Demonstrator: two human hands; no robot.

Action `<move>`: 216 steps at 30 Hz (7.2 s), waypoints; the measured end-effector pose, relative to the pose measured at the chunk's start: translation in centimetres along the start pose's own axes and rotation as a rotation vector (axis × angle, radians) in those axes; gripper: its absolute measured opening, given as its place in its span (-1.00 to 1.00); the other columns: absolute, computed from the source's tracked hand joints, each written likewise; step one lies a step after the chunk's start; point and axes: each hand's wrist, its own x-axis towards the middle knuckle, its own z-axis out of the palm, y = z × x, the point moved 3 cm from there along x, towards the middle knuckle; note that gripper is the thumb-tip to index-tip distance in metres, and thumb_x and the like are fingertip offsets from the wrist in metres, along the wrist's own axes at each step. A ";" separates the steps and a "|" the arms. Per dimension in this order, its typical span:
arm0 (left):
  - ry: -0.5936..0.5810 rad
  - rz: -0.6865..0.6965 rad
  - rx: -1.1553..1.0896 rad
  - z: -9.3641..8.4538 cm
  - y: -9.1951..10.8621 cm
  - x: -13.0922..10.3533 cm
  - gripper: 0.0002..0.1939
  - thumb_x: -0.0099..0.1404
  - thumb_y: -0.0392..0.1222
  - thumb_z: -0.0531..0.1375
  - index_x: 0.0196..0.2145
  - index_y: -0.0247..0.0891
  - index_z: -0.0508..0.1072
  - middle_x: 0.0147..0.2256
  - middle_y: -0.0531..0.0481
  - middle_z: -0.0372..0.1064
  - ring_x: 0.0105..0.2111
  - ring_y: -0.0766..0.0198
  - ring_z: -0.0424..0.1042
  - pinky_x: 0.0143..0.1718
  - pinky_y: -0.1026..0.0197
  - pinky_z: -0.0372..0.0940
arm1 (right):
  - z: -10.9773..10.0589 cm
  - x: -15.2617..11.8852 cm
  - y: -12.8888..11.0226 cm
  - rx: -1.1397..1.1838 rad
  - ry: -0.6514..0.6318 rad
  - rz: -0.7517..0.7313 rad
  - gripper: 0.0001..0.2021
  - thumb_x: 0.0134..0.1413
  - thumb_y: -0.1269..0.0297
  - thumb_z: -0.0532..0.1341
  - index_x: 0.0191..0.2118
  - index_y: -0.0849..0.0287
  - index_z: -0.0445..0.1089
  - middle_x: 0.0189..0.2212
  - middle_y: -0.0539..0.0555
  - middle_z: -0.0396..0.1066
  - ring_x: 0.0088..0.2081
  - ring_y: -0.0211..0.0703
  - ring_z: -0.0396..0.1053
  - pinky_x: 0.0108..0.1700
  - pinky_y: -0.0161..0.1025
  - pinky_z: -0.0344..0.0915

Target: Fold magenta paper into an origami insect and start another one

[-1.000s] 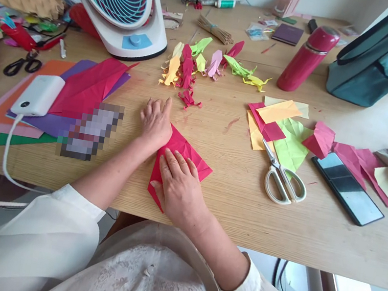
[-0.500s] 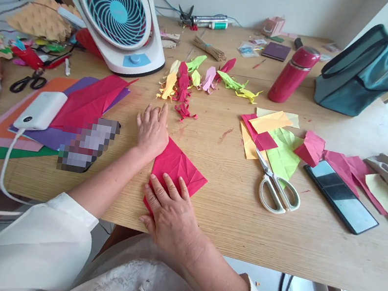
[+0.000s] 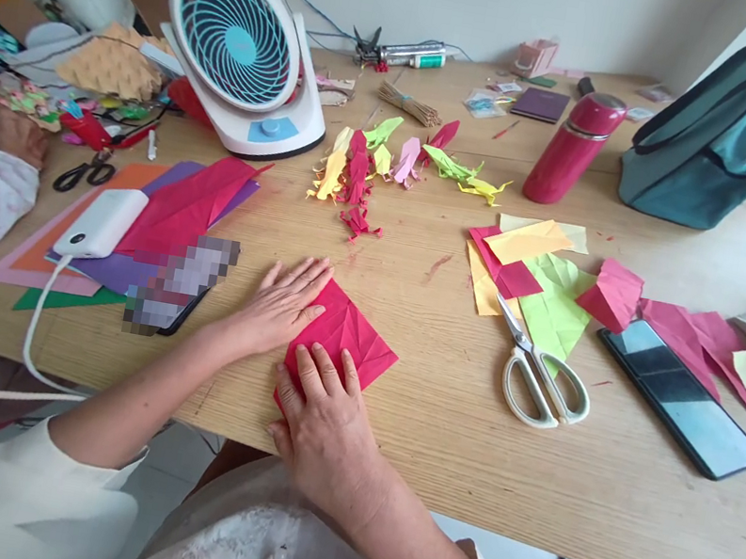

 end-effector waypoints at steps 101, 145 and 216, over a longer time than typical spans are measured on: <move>0.385 0.311 -0.333 -0.5 2.8 -11.4 -0.69 0.41 -0.39 0.08 0.03 -0.29 0.48 -0.07 -0.17 0.51 -0.07 0.11 0.44 -0.04 0.01 0.48 | -2.2 13.4 4.1 -0.285 -0.230 0.477 -0.51 0.31 0.48 -0.03 0.33 0.23 0.10 -0.17 0.32 0.56 -0.09 0.03 0.56 -0.17 -0.16 0.44; 0.266 0.197 -0.197 -2.0 -3.2 -0.5 -0.51 0.30 -0.48 -0.02 0.07 -0.31 0.52 0.11 -0.13 0.48 0.13 0.13 0.41 0.21 -0.01 0.29 | -0.6 -0.1 -2.5 -0.334 -0.181 0.051 -0.39 0.05 0.59 0.13 0.28 0.38 0.19 -0.16 0.24 0.32 -0.26 -0.03 0.26 -0.33 -0.12 0.31; 0.825 0.499 -0.113 -9.5 0.6 0.4 -0.86 0.37 -0.25 0.22 -0.30 -0.01 0.54 -0.25 0.16 0.61 -0.07 0.18 0.45 0.32 -0.19 -0.15 | -8.9 1.1 12.4 0.091 0.594 0.030 -0.68 0.32 0.26 0.16 0.13 -0.04 0.46 0.05 0.13 0.51 0.04 0.06 0.41 0.08 0.07 0.28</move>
